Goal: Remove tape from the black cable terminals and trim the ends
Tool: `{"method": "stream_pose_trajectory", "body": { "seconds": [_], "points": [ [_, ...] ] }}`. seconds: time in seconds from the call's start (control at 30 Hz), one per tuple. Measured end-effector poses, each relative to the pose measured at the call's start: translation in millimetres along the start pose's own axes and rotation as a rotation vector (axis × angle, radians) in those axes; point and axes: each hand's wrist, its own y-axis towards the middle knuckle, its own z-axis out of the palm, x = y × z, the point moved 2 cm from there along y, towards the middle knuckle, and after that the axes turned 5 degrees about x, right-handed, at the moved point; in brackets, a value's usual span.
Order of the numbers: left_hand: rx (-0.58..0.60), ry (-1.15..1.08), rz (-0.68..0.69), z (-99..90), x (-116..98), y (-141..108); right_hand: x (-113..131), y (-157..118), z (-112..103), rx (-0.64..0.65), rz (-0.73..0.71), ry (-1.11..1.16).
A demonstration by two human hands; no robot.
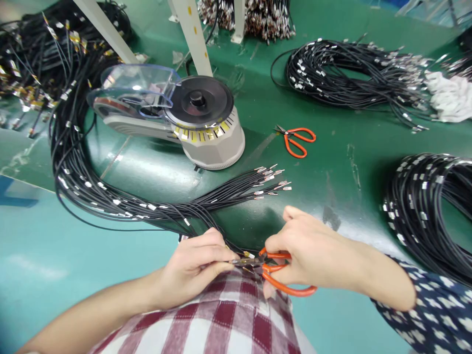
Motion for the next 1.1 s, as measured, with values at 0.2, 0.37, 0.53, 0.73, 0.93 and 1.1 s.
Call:
{"method": "stream_pose_trajectory", "body": {
  "seconds": [0.2, 0.37, 0.53, 0.73, 0.93, 1.1],
  "points": [
    [-0.006, -0.007, 0.011, 0.4, 0.4, -0.3, 0.8, 2.7, 0.9, 0.023, -0.001, -0.032],
    [-0.001, -0.003, 0.012, -0.5, -0.4, 0.9, 4.7, 0.5, -3.0, -0.005, -0.034, -0.053],
    [0.005, 0.011, 0.019, 1.1, 0.4, -0.3, 4.1, -0.9, 0.8, -0.083, -0.078, -0.15],
    [0.013, 0.023, 0.024, 1.6, -0.5, -1.2, -0.1, 0.4, 4.8, -0.125, -0.128, -0.188],
    [0.003, 0.019, 0.034, -0.1, -2.2, 0.6, 6.8, -1.6, -3.4, -0.048, -0.076, -0.095],
    [-0.011, 0.022, 0.034, 0.5, -0.2, -0.1, 8.8, -3.1, -1.9, -0.159, -0.114, -0.17]
  ]
}}
